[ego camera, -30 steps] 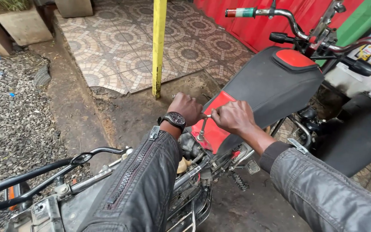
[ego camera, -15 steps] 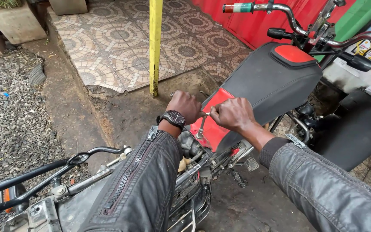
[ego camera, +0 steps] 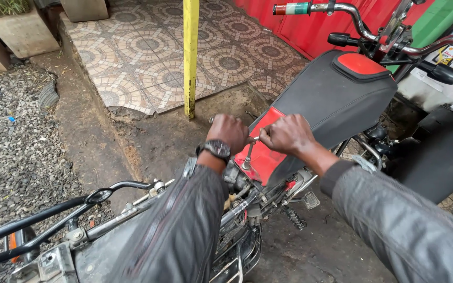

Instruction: Removing the seat and fuel tank from a motorcycle using a T-handle wrench and manual lifting.

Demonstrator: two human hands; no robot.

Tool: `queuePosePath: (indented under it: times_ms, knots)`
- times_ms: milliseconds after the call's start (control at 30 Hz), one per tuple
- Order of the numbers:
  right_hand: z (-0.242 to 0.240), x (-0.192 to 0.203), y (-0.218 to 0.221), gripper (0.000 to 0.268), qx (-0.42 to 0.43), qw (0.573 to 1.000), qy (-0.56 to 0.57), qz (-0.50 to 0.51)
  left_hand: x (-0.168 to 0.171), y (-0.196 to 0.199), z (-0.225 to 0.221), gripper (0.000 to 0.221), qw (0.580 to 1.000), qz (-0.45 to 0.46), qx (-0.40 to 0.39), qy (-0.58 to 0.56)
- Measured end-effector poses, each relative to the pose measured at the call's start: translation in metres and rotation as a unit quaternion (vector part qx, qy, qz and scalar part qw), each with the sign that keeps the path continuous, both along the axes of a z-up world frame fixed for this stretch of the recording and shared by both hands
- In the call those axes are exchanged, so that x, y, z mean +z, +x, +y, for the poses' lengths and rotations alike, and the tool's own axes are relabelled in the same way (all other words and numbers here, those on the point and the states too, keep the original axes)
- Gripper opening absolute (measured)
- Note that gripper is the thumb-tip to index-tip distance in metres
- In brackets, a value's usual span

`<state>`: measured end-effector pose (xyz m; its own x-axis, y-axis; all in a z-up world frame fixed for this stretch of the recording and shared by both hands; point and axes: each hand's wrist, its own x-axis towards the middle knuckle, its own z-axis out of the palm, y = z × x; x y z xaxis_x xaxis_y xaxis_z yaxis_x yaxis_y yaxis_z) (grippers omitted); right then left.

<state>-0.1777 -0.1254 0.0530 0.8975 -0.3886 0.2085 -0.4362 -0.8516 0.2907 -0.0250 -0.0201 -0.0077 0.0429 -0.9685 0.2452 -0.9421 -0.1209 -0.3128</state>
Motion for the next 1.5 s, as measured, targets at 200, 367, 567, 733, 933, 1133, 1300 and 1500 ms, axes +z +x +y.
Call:
queuePosePath:
  times_ms: [200, 367, 567, 733, 933, 1133, 1300, 1500]
  knots:
    - [-0.025, -0.001, 0.068, 0.057, 0.11, 0.99, -0.042, 0.083, -0.032, -0.007, 0.014, 0.024, 0.982, 0.076, 0.109, -0.137]
    - [-0.042, 0.0, 0.045, 0.054, 0.085, 0.995, 0.007, 0.051, -0.032, -0.042, -0.027, 0.019, 0.986, 0.075, 0.126, -0.084]
    - [-0.032, 0.003, 0.055, 0.052, 0.119, 0.992, -0.005, 0.05, -0.029, -0.039, -0.012, 0.018, 0.983, 0.097, 0.142, -0.068]
    - [-0.043, -0.016, 0.044, 0.047, 0.213, 0.974, -0.041, -0.07, -0.011, -0.055, -0.015, 0.023, 0.98, 0.12, 0.159, -0.022]
    - [-0.04, -0.036, 0.04, 0.029, 0.237, 0.949, -0.109, -0.179, -0.005, -0.029, -0.029, 0.033, 0.962, 0.247, 0.093, 0.075]
    - [0.027, -0.007, 0.023, 0.054, 0.031, 0.961, 0.027, -0.273, 0.027, -0.017, -0.018, 0.03, 0.924, 0.337, 0.118, 0.14]
    - [0.032, -0.021, 0.02, 0.112, -0.296, 0.862, 0.39, -0.133, 0.074, -0.042, 0.02, 0.032, 0.874, 0.443, 0.159, 0.123]
    - [0.039, -0.002, 0.033, 0.048, -0.266, 0.866, 0.418, -0.069, 0.074, -0.06, 0.044, 0.049, 0.689, 0.691, 0.207, 0.068]
